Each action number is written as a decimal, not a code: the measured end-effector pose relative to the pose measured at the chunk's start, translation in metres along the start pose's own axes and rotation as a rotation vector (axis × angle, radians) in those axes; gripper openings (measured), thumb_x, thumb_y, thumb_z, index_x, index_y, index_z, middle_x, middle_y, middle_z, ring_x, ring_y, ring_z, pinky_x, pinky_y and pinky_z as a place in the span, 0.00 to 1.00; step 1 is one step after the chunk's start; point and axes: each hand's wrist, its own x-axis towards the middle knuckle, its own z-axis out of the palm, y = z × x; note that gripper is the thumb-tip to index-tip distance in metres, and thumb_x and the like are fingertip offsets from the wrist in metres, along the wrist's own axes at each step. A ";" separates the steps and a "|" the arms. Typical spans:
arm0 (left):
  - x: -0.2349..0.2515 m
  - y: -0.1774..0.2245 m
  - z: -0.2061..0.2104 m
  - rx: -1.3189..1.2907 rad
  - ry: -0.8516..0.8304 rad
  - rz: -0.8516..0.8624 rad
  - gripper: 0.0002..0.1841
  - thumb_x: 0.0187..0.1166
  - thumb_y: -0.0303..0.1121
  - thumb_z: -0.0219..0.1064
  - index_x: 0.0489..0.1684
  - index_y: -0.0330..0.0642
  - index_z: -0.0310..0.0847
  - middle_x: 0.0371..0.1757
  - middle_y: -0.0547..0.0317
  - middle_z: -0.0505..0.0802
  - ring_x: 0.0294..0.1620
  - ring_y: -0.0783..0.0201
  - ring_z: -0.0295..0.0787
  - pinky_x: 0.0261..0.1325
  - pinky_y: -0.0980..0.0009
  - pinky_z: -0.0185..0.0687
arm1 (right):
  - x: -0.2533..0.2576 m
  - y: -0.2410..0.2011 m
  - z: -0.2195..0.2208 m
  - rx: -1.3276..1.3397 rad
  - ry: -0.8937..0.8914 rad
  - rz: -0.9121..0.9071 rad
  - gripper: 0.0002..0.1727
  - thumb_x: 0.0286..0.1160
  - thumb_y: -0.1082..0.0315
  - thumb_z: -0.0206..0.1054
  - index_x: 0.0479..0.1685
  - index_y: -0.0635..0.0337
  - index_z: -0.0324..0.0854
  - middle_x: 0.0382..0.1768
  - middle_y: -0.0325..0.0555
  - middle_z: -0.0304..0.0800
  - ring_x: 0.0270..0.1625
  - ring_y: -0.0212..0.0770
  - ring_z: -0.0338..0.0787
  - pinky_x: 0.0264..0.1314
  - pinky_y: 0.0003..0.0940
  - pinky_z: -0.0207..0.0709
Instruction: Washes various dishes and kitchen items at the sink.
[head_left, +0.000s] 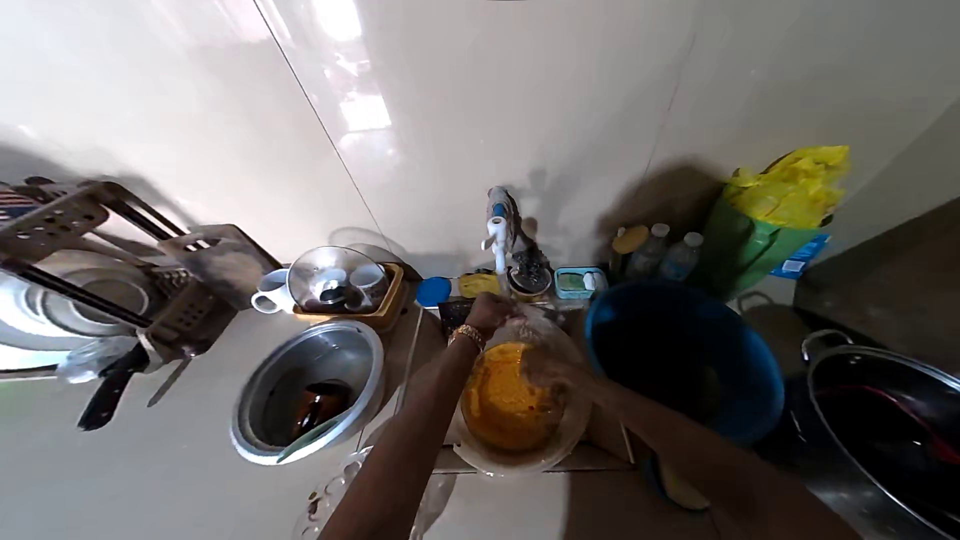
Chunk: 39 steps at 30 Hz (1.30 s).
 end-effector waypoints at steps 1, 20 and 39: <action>-0.002 0.002 0.000 -0.042 -0.008 0.012 0.12 0.84 0.18 0.58 0.61 0.23 0.80 0.46 0.44 0.90 0.38 0.65 0.87 0.48 0.70 0.85 | 0.006 0.004 -0.008 0.132 0.109 -0.022 0.14 0.85 0.70 0.60 0.53 0.75 0.84 0.44 0.65 0.89 0.44 0.56 0.90 0.53 0.53 0.82; -0.055 0.112 -0.043 0.421 0.179 0.583 0.25 0.95 0.40 0.48 0.85 0.35 0.65 0.75 0.32 0.80 0.70 0.37 0.82 0.69 0.40 0.76 | -0.056 -0.100 -0.056 1.066 0.578 0.274 0.21 0.83 0.69 0.66 0.68 0.74 0.78 0.67 0.66 0.85 0.70 0.55 0.84 0.75 0.46 0.72; -0.059 0.135 -0.040 0.950 0.171 0.534 0.21 0.83 0.20 0.57 0.74 0.32 0.79 0.64 0.31 0.88 0.63 0.36 0.86 0.70 0.41 0.74 | 0.061 -0.037 -0.014 1.357 0.548 -0.024 0.24 0.79 0.66 0.64 0.72 0.65 0.70 0.48 0.60 0.88 0.38 0.50 0.93 0.39 0.48 0.90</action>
